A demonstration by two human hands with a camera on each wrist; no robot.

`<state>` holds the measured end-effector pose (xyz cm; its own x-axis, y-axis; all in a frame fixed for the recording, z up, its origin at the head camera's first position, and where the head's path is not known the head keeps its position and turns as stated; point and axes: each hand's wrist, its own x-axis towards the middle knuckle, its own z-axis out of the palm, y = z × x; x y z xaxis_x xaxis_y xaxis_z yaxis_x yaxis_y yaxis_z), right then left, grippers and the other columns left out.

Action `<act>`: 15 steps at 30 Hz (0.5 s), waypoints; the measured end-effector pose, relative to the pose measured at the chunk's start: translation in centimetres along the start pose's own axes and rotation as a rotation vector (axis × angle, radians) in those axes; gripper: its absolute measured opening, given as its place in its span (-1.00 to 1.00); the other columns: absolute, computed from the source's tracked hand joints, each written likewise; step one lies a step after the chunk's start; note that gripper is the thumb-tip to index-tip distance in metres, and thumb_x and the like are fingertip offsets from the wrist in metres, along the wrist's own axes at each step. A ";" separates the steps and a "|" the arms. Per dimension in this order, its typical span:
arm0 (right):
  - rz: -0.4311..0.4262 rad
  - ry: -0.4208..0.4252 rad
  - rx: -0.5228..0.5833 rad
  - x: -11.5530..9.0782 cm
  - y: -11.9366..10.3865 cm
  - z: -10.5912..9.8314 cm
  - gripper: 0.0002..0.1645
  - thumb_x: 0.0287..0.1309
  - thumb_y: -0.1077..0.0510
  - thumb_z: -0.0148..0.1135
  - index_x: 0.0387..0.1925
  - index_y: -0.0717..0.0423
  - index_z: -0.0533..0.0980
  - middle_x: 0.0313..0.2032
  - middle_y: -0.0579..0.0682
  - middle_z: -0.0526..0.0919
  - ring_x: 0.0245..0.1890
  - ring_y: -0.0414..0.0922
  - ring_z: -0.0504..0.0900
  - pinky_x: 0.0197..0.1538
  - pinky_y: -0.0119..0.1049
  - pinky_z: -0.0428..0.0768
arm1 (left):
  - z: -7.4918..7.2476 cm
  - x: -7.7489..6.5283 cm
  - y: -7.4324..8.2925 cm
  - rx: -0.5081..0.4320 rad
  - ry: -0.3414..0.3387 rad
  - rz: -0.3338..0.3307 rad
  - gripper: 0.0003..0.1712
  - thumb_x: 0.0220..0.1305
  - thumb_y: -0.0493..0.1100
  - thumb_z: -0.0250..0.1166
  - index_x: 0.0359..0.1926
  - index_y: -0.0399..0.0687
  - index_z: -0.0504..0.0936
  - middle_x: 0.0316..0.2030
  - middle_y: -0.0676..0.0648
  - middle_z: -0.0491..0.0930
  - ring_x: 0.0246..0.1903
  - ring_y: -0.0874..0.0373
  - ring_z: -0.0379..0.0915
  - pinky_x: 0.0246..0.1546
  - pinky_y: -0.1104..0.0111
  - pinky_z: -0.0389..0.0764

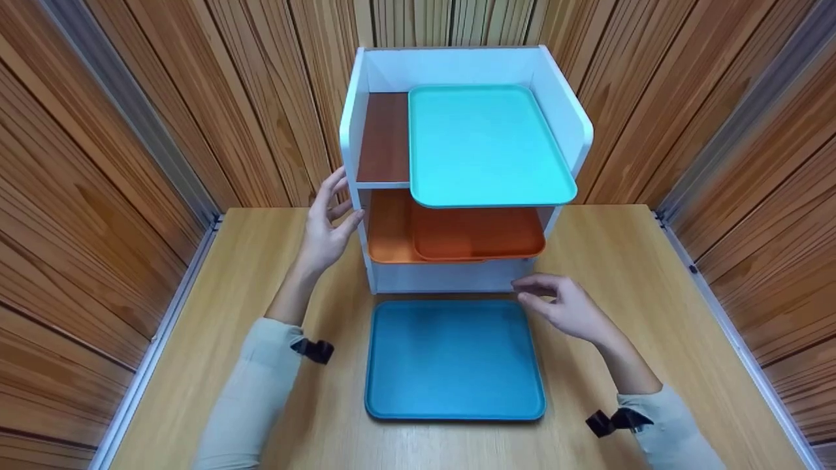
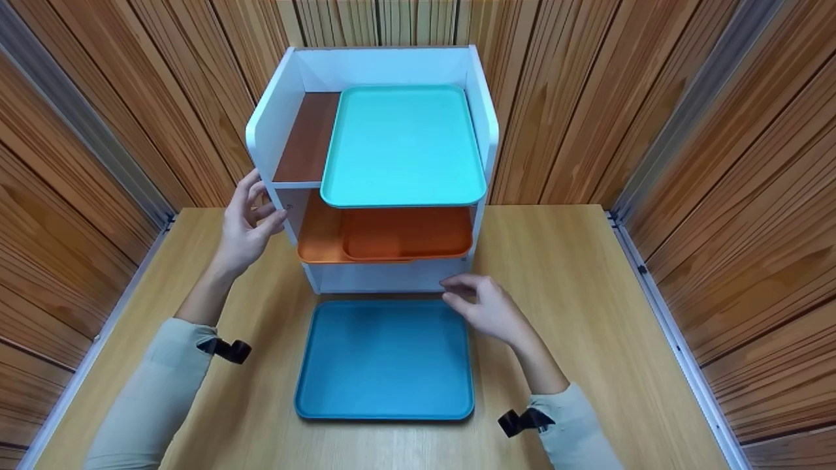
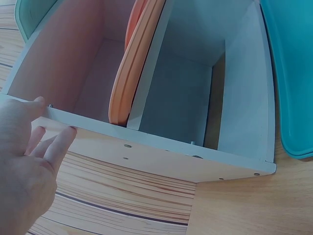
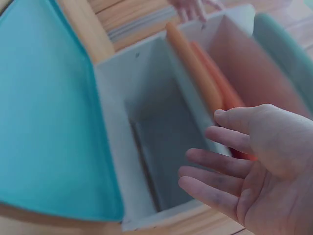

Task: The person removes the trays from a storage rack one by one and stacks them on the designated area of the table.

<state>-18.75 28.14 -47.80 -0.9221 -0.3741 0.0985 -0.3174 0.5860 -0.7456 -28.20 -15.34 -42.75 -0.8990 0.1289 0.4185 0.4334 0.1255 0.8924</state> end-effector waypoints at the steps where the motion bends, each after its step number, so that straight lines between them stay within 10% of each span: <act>1: -0.008 0.007 0.003 -0.1 -0.6 -0.1 -0.62 0.66 0.15 0.29 0.32 0.22 0.71 0.23 0.23 0.84 0.20 0.21 0.82 0.23 -0.48 0.77 | 0.0 0.0 0.0 0.002 0.001 0.000 -0.16 0.60 -0.44 0.29 0.75 -0.11 0.21 0.61 -0.33 0.38 0.53 -0.49 0.51 0.40 -0.28 0.69; 15: -0.129 0.137 0.096 -0.4 -5.9 -1.5 -0.66 0.55 0.31 0.36 0.26 0.21 0.74 0.14 0.09 0.89 0.00 -0.30 0.86 0.02 -0.56 0.81 | 0.0 0.0 0.0 0.012 0.004 0.011 -0.16 0.59 -0.48 0.28 0.74 -0.16 0.21 0.62 -0.36 0.36 0.55 -0.51 0.48 0.39 -0.32 0.68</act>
<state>-16.82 25.92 -42.47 -0.8986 -0.3365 0.2815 -0.4186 0.4657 -0.7797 -28.19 -15.29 -42.76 -0.8945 0.1269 0.4288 0.4439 0.1357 0.8858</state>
